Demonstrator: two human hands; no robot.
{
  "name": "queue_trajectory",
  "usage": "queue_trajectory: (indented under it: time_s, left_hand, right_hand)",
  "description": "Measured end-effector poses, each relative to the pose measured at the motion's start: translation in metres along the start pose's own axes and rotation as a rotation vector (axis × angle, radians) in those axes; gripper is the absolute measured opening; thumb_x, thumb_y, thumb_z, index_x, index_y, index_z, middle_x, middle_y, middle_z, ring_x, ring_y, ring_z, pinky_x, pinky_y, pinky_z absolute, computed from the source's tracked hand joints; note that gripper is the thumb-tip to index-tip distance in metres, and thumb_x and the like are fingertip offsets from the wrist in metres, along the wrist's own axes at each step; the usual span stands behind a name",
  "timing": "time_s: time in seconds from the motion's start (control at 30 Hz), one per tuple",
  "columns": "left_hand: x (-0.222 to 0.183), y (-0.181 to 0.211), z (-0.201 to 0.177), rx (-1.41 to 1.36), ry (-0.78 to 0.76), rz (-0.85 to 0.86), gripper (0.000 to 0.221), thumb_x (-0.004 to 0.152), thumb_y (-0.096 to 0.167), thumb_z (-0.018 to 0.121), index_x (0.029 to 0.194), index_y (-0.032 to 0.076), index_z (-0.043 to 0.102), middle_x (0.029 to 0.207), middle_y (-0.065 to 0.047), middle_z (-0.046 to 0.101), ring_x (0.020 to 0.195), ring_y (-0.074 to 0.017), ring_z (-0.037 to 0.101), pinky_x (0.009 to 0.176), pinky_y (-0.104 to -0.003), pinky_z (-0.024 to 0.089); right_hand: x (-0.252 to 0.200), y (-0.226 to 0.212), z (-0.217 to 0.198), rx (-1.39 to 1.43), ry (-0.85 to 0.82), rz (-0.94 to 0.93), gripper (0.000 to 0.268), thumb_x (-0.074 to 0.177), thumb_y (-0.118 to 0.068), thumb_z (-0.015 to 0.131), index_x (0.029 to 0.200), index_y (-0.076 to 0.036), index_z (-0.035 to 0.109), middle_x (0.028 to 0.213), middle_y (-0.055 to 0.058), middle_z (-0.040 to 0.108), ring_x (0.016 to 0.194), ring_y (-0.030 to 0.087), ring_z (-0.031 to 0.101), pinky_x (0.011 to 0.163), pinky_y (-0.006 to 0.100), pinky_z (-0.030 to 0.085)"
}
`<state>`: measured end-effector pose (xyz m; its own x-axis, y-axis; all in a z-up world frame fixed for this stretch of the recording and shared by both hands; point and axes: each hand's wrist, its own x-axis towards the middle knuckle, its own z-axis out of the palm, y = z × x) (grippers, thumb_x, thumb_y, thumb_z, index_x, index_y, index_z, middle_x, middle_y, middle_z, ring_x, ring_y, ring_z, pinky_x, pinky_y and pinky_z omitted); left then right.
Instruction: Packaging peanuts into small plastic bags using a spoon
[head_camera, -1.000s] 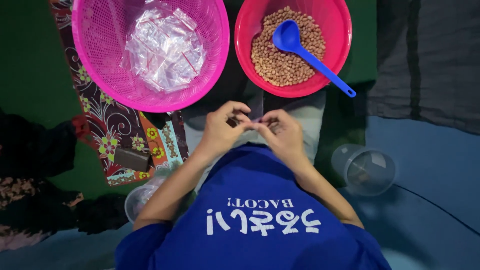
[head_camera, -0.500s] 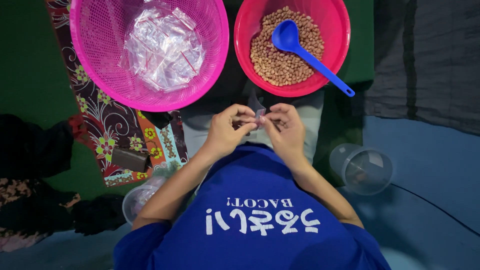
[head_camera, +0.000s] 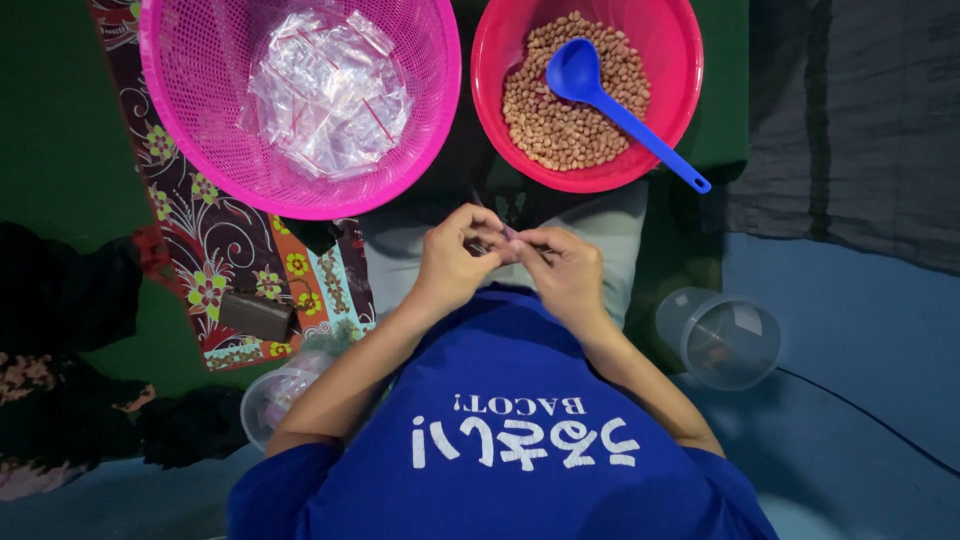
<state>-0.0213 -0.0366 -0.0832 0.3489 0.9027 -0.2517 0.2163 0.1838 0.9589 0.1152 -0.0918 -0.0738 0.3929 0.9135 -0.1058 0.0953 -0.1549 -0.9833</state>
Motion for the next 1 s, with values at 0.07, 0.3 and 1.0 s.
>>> queue_trajectory:
  time_s: [0.07, 0.3, 1.0]
  left_hand:
    - [0.003, -0.013, 0.0, -0.072, -0.02, -0.028, 0.032, 0.065, 0.003, 0.078, 0.088, 0.012, 0.059, 0.07, -0.007, 0.069, 0.062, -0.0096, 0.063, 0.054, -0.021, 0.054]
    - [0.001, -0.017, -0.001, -0.073, 0.004, 0.116, 0.013, 0.076, -0.004, 0.063, 0.086, 0.005, 0.063, 0.075, -0.009, 0.057, 0.064, -0.0202, 0.063, 0.048, -0.029, 0.056]
    - [-0.003, 0.027, -0.028, 0.87, -0.195, 0.867, 0.01, 0.088, 0.01, 0.054, 0.078, 0.009, 0.051, 0.076, -0.004, 0.049, 0.077, -0.0228, 0.054, 0.058, -0.032, 0.046]
  right_hand:
    - [0.001, 0.003, -0.001, 0.047, -0.011, 0.029, 0.013, 0.074, -0.002, 0.076, 0.085, 0.0, 0.071, 0.067, 0.01, 0.064, 0.06, 0.015, 0.066, 0.056, 0.024, 0.057]
    - [0.005, 0.001, -0.001, -0.304, 0.015, -0.134, 0.008, 0.075, -0.008, 0.076, 0.081, -0.008, 0.071, 0.063, 0.006, 0.063, 0.058, 0.015, 0.064, 0.049, 0.024, 0.052]
    - [0.047, 0.008, -0.084, 0.165, 0.459, -0.055, 0.036, 0.089, -0.004, 0.062, 0.12, -0.001, 0.043, 0.079, 0.011, 0.056, 0.062, 0.012, 0.056, 0.048, 0.018, 0.047]
